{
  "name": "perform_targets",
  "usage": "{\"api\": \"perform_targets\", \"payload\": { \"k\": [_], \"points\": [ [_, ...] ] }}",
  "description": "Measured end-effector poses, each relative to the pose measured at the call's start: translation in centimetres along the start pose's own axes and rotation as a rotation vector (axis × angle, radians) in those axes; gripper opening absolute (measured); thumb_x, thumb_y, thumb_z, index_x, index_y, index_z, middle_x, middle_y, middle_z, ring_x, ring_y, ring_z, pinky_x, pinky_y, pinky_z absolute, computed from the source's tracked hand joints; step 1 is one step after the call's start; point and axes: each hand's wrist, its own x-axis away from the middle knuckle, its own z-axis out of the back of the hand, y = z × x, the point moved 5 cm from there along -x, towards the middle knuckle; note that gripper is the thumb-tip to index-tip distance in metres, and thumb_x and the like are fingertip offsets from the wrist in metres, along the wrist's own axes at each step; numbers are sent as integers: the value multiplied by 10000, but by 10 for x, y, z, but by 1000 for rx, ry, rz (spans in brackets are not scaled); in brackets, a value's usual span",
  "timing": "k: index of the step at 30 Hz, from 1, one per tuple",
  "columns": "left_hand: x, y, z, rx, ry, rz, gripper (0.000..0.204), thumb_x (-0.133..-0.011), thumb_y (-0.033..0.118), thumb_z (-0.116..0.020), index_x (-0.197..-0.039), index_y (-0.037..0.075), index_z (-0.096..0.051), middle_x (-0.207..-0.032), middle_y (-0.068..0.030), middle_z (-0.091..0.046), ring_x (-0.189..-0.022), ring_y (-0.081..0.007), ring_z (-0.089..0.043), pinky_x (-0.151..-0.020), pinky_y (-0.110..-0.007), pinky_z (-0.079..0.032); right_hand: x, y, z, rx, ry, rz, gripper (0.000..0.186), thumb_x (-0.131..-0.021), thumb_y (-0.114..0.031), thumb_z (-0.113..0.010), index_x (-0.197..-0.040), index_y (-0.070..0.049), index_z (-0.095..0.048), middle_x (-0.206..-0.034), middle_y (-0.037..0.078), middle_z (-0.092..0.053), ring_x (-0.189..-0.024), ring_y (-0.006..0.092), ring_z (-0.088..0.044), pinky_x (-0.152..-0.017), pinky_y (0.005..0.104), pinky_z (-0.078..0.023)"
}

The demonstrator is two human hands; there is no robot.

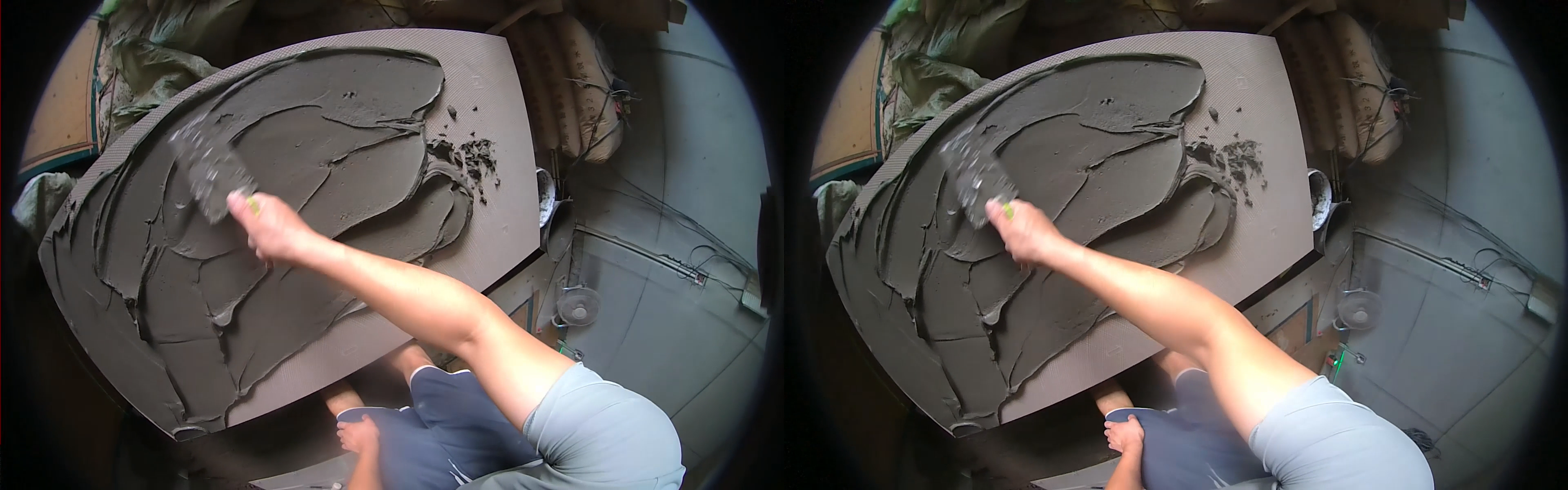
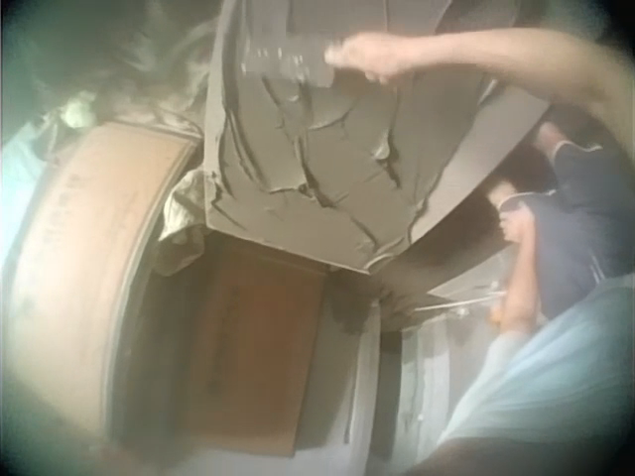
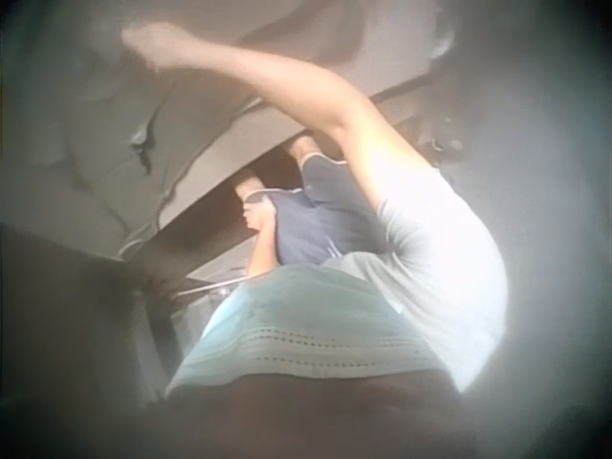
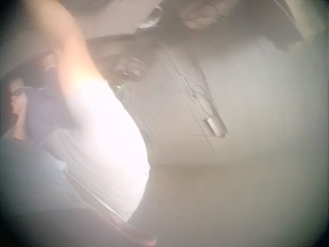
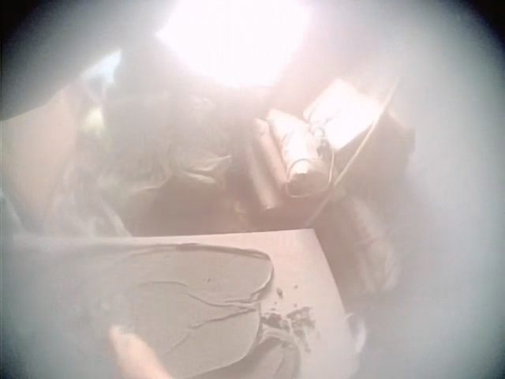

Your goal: The person scoops adhesive from a bucket and spreads it evenly across the back of a large tile using a trowel. After covering the surface, the person lifts the tile and places it onto the floor.

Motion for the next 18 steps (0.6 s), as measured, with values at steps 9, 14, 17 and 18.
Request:
{"api": "perform_targets", "payload": {
  "k": [9,14,17,18],
  "points": [
    [7,7,7,3,3,27,710,-814,469,-728,-1261,-31,-496,-1228,-211,-608,-1141,-369,-620,-995,-477,-471,-70,-66,167,742,344,118,606,-1005,-577,-454,-1014,-25,-706,-1026,229,-721,-994,427,-684,-886,496,-545],
    [6,18,3,-14,-34,-18,709,-824,477,-718,-1262,-29,-484,-1218,-207,-609,-1144,-360,-622,-999,-471,-471,-80,-66,354,854,699,-20,751,-992,-690,-392,-846,-9,-674,-777,180,-693,-774,313,-671,-770,454,-513],
    [7,21,6,-13,-37,-9,718,-827,502,-708,-1261,-26,-486,-1212,-200,-612,-1139,-355,-628,-996,-466,-473,-70,-71,406,997,909,46,766,-998,-658,-386,-945,33,-711,-975,291,-710,-963,440,-686,-856,499,-495],
    [8,13,7,-11,-35,33,722,-828,512,-704,-1260,-24,-488,-1210,-198,-613,-1137,-353,-630,-994,-464,-475,-62,-67,382,919,845,19,776,-997,-664,-382,-969,43,-703,-973,297,-705,-980,453,-674,-879,504,-487]
  ]
}}
